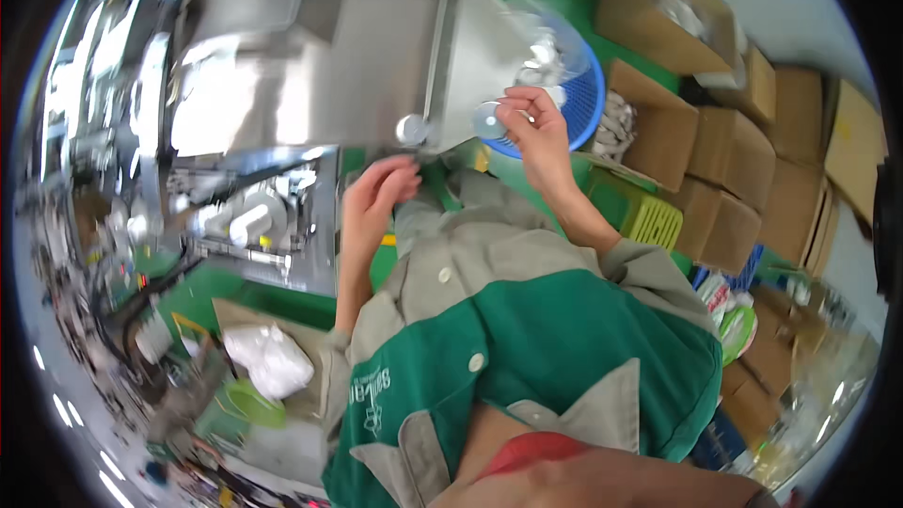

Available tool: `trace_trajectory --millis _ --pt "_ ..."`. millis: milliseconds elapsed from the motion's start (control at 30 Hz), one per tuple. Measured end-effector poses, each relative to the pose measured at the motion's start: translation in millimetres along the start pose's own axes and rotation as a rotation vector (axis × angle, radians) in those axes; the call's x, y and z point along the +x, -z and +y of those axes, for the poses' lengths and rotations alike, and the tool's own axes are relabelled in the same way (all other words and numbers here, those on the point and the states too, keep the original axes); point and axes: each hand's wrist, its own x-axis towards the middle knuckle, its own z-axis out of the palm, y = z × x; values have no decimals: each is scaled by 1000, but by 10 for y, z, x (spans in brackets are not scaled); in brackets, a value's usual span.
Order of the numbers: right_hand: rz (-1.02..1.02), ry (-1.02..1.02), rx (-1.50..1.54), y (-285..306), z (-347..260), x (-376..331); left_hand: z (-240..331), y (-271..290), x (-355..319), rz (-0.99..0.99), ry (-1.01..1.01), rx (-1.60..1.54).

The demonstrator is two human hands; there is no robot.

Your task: The person operates a rotary packaging machine by pressing control buttons, adjusting seal liners on the spindles, and cutting material with scissors. The person then gathers finished circular seals from a collection bin and checks them by hand.

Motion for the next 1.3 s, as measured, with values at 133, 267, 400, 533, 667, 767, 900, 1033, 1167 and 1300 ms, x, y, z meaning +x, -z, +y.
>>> trace_trajectory --millis 133,267,400,533,667,767,900,1033,1167,1300 --pt "-244 -41 -55 -677 109 -190 -65 -70 -16 86 -25 -218" --pt "-402 -131 -155 -1124 361 -232 -332 234 -233 293 49 -402" --pt "-517 -290 -97 -1489 682 -330 -474 558 -478 478 97 -525" --pt "-726 -382 -341 -1746 936 -390 -640 895 -698 605 90 -629" --pt "-808 -422 -455 -1974 1144 -446 -764 1111 -828 679 98 -650" --pt "-832 -461 -481 -2107 1258 -474 -855 1230 -891 712 95 -677" --pt "-863 -499 -458 -2208 1399 -497 -878 1340 -938 763 67 -621" --pt "-1001 18 -513 -2250 1459 -500 -964 1374 -1022 948 -177 -201" --pt "-1134 671 -511 -2311 1430 -496 -1028 1480 -1036 990 -532 265" --pt "-1115 764 -471 -2314 1413 -510 -935 1487 -1035 953 -605 320"
